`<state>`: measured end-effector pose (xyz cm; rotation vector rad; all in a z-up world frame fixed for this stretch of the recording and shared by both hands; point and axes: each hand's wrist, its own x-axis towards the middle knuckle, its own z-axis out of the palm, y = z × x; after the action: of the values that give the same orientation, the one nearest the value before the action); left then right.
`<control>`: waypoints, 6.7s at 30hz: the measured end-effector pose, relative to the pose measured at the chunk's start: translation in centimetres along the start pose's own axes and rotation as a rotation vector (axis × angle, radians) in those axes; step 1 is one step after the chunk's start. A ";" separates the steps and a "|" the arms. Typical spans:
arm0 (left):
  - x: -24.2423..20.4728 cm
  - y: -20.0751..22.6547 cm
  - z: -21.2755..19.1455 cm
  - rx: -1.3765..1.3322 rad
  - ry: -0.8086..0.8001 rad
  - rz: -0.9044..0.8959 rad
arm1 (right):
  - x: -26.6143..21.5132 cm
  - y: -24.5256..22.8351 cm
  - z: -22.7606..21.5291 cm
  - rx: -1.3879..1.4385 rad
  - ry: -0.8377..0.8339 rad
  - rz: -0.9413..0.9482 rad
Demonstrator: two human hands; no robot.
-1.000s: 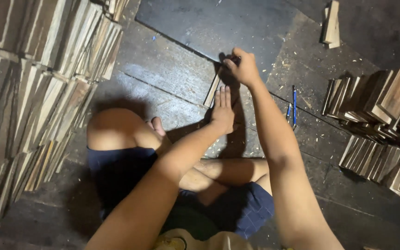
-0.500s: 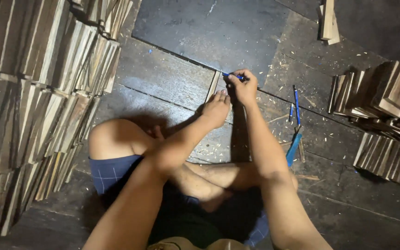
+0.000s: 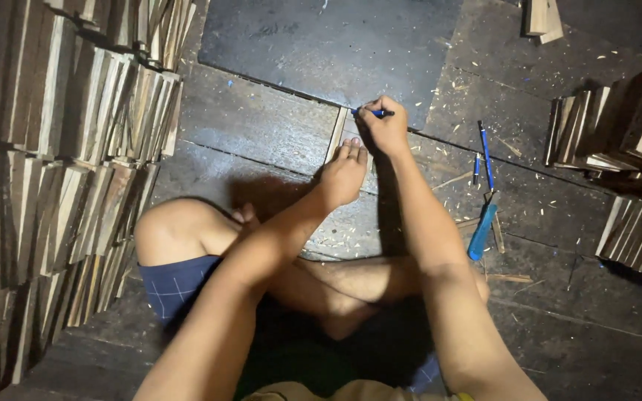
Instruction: The person sits on the floor and uses a pencil to draw lines on small rectangular wooden pieces. They handle the wood one at a time, marking each piece before setting it aside. The person also sharpens the pencil with a small knife during the process.
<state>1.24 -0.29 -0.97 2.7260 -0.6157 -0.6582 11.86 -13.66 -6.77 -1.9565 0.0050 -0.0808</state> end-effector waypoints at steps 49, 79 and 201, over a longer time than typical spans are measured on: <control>2.6 -0.2 1.9 0.039 -0.142 -0.020 | 3.8 -3.7 -3.6 -0.277 -0.448 0.287; 1.0 0.4 -2.2 -0.102 -0.276 -0.080 | 4.3 -10.4 -2.9 -0.774 -0.751 0.188; -17.4 -2.0 -4.4 -1.590 0.596 0.378 | -22.4 -17.2 -7.0 0.566 -0.056 0.131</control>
<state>-9.98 10.14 8.56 1.1362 -0.2102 -0.0556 -11.53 -12.70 10.56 -1.3880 0.0670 0.0555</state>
